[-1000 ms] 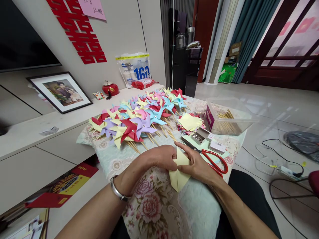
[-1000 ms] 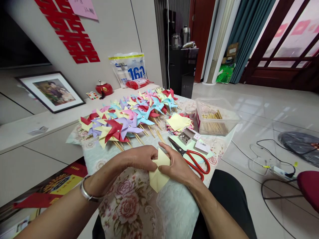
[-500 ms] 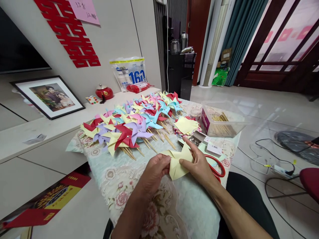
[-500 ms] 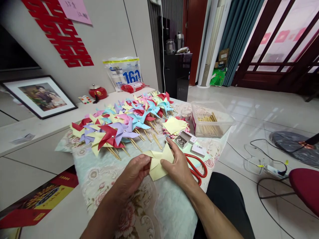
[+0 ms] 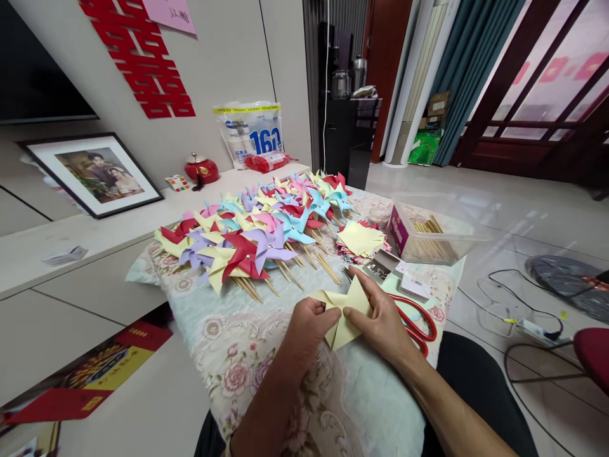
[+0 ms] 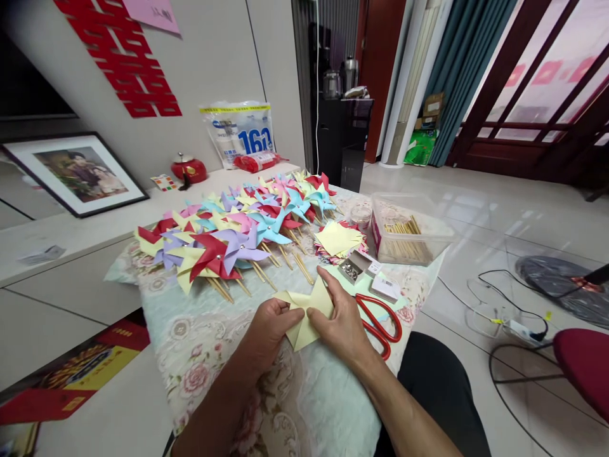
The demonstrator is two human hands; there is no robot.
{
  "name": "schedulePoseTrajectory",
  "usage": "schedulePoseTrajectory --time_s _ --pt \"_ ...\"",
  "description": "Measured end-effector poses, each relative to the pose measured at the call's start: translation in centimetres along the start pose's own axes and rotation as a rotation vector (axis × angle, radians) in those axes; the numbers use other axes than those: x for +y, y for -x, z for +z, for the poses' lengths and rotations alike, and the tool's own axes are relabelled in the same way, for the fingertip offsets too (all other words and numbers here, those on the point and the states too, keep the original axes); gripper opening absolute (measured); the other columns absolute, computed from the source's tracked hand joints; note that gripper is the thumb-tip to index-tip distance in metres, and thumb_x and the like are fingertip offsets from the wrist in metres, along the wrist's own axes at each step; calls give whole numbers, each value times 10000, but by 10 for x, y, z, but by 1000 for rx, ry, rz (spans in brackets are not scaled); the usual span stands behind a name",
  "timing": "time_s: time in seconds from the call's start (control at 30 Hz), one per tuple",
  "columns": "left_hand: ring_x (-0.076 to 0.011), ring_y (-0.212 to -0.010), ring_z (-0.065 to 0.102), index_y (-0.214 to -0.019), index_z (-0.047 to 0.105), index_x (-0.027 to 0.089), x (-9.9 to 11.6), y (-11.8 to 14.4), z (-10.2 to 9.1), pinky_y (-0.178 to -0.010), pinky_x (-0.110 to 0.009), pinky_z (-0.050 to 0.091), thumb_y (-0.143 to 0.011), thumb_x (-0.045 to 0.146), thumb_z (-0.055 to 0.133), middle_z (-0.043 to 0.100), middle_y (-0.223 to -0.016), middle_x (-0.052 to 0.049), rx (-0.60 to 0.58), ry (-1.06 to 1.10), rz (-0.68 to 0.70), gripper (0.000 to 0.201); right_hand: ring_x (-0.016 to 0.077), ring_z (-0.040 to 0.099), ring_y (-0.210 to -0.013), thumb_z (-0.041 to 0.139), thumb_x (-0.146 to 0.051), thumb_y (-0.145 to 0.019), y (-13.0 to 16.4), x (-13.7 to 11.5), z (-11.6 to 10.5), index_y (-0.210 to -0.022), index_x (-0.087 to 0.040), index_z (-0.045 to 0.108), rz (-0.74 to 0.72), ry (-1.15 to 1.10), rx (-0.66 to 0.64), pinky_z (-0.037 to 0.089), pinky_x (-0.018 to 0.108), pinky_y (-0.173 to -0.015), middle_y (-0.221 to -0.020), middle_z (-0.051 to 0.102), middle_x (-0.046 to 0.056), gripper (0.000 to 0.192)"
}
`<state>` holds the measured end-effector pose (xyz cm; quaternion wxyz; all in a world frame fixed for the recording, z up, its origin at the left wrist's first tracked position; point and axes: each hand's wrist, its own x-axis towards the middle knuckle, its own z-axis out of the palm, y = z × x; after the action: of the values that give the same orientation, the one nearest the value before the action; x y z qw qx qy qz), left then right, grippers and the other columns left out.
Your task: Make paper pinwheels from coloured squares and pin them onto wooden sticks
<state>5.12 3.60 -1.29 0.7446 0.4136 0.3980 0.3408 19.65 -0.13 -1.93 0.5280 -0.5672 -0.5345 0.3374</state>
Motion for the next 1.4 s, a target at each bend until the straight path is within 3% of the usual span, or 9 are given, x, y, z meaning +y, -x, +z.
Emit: schedulePoseTrajectory --time_s 0.13,0.2,0.3,0.37,0.47,0.63,0.97,1.4 --pt "-170 -472 603 -719 733 120 2 1 -1 -535 -281 484 -617 253 720 677 -551 -16 50 27 6 168 276 634 -1151 661 -252 -827 3 -1 -2 -1448 -207 466 -95 124 32 504 432 -976 -1322 640 112 652" --pt "-174 -485 613 -711 731 125 3 0 -2 -535 -280 480 -607 246 718 679 -553 -14 103 68 28 160 254 656 -1011 651 -275 -864 6 -5 -4 -1408 -219 497 -221 216 97 526 411 -882 -1164 677 97 567" --pt "-176 -519 623 -716 727 125 4 -1 -7 -551 -277 475 -612 250 721 688 -578 -17 161 127 75 163 257 616 -974 635 -221 -880 9 -14 -9 -1227 -223 592 -484 365 145 500 414 -831 -1067 645 94 350" --pt "-164 -512 602 -693 712 122 2 -2 -10 -543 -268 459 -619 263 728 670 -567 -14 181 136 100 160 260 589 -956 620 -161 -872 11 -18 -10 -1110 -220 613 -620 449 81 476 422 -810 -1032 628 92 245" --pt "-136 -477 542 -633 667 129 0 -4 -14 -511 -255 427 -628 271 723 617 -523 5 198 131 120 152 252 557 -932 557 -93 -878 14 -20 -9 -1045 -210 606 -707 579 -97 427 422 -783 -1011 624 86 210" --pt "-111 -465 480 -578 609 147 -2 -6 -14 -485 -239 388 -630 252 704 549 -488 31 217 125 127 151 245 541 -966 495 -54 -916 18 -20 -4 -1038 -183 603 -729 747 -242 347 415 -779 -1049 649 89 208" --pt "-111 -485 465 -570 619 139 -3 -3 -12 -500 -238 389 -621 277 720 518 -489 35 185 98 134 178 211 511 -833 500 -126 -962 17 -21 4 -902 -183 645 -695 711 -171 307 402 -772 -870 644 57 167" --pt "-92 -434 428 -544 609 156 -5 -3 -8 -465 -230 375 -588 246 650 522 -488 38 218 -31 100 109 204 487 -767 543 -149 -882 12 -15 8 -735 -185 577 -342 542 -74 295 340 -705 -739 601 26 156"
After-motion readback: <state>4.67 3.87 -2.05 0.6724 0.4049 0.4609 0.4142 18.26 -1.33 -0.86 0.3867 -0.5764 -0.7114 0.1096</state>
